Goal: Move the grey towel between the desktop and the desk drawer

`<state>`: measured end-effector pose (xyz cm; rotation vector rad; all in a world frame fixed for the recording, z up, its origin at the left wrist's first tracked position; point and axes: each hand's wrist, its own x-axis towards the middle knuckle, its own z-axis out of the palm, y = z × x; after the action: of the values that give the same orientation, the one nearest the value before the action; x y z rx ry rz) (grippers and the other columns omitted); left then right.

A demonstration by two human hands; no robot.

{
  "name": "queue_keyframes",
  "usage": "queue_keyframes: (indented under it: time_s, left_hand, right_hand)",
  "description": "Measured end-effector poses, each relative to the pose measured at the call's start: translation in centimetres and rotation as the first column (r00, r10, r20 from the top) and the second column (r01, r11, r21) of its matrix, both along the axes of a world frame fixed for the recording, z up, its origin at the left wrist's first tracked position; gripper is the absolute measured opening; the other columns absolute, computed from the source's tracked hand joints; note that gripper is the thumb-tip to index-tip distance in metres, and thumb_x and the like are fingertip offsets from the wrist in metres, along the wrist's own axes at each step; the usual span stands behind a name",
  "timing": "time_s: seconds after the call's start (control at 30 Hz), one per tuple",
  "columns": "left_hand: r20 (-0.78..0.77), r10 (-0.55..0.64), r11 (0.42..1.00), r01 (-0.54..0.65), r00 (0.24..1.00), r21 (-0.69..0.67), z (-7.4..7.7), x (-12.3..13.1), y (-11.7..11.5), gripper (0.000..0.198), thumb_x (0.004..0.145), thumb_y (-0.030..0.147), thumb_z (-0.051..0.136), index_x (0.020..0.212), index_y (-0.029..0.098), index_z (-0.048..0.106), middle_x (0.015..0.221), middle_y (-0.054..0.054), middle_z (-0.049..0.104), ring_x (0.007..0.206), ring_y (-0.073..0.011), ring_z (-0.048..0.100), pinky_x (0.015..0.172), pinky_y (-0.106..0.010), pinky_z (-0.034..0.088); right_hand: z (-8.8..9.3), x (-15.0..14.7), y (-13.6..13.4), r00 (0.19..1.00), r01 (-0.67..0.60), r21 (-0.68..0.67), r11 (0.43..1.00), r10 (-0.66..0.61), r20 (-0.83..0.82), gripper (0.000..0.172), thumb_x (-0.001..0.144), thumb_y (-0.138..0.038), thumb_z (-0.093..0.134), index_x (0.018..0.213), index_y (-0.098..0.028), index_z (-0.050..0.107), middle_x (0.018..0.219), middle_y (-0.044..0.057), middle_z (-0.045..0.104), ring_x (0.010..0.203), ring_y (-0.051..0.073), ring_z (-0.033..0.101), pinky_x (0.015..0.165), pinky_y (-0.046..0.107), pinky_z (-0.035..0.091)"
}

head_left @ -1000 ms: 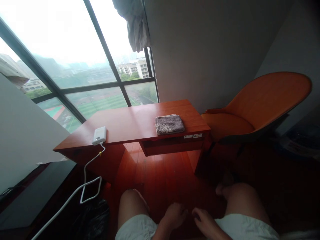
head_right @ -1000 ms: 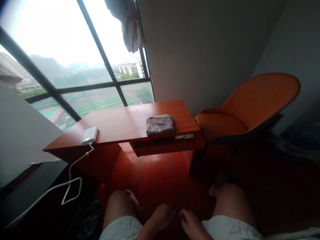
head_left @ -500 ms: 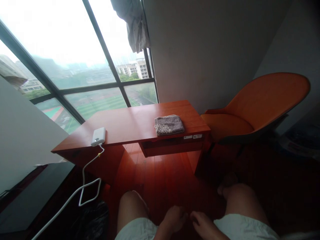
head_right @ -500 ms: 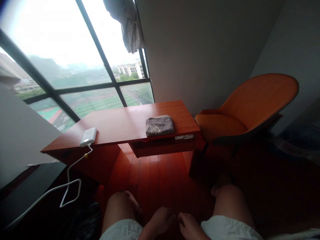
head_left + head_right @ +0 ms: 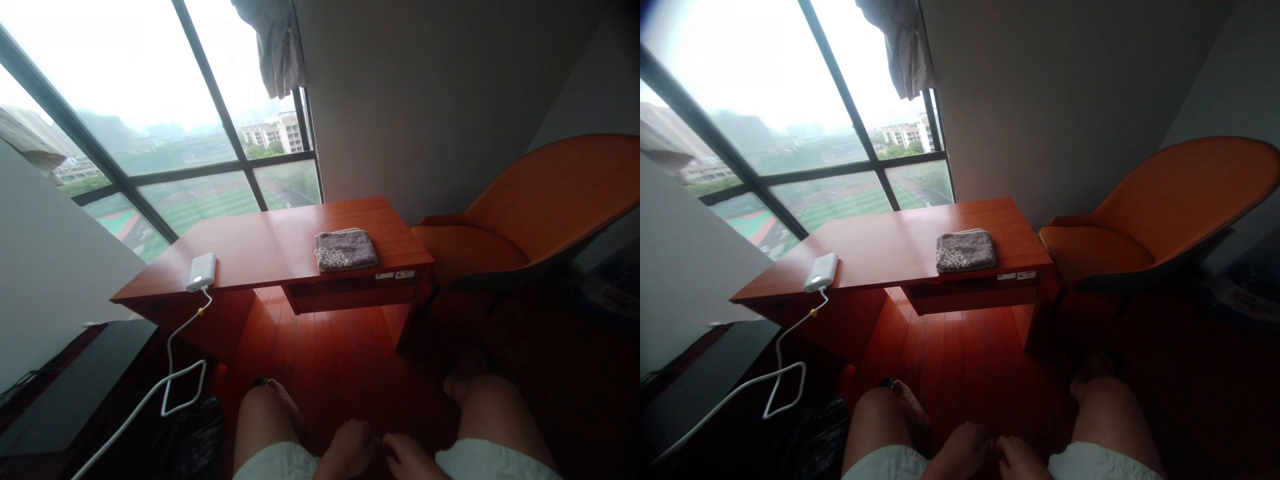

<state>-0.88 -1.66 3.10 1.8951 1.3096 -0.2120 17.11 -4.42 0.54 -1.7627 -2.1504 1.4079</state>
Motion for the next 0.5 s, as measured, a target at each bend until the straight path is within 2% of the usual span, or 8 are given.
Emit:
queue_keyframes:
  time_s: [0.1,0.27,0.37,0.5]
  left_hand:
    - [-0.021,-0.003,1.0,0.004,1.0,0.03,-0.04,0.26,-0.04,0.036,0.09,0.034,0.04,0.104,0.023,0.071,0.101,-0.011,0.075,0.094,-0.0275,0.069,0.081,-0.036,0.051]
    - [0.014,0.05,0.996,-0.049,0.999,-0.079,0.19,0.53,-0.3,0.037,0.095,0.043,0.039,0.107,0.029,0.071,0.108,-0.008,0.073,0.104,-0.0308,0.066,0.091,-0.043,0.048]
    - [0.027,0.055,0.992,-0.052,0.998,-0.111,0.34,0.5,-0.44,0.035,0.096,0.047,0.045,0.112,0.026,0.067,0.114,-0.007,0.069,0.107,-0.0264,0.064,0.095,-0.045,0.048]
    - [0.07,0.045,0.991,-0.036,0.997,-0.129,0.57,0.27,-0.48,0.032,0.093,0.041,0.058,0.119,0.023,0.061,0.126,-0.007,0.061,0.11,-0.0216,0.061,0.094,-0.042,0.052]
  right_hand:
    - [-0.1,0.13,-0.01,1.0,0.006,-0.014,1.0,-0.006,0.013,0.036,0.073,-0.014,0.043,0.096,-0.02,0.069,0.107,0.012,0.074,0.104,0.026,0.065,0.091,0.037,0.045]
    - [-0.57,0.39,-0.21,1.0,-0.002,-0.001,1.0,0.002,0.014,0.037,0.072,-0.013,0.042,0.097,-0.018,0.069,0.107,0.014,0.073,0.103,0.028,0.065,0.09,0.039,0.045]
    - [-0.95,0.46,-0.27,1.0,-0.004,0.005,1.0,0.004,-0.005,0.036,0.072,-0.014,0.042,0.096,-0.019,0.069,0.105,0.014,0.073,0.101,0.028,0.066,0.088,0.039,0.046]
    - [-0.76,0.32,-0.24,0.999,0.011,0.002,1.0,-0.011,-0.035,0.033,0.071,-0.016,0.044,0.092,-0.022,0.069,0.102,0.011,0.075,0.1,0.027,0.068,0.088,0.038,0.047]
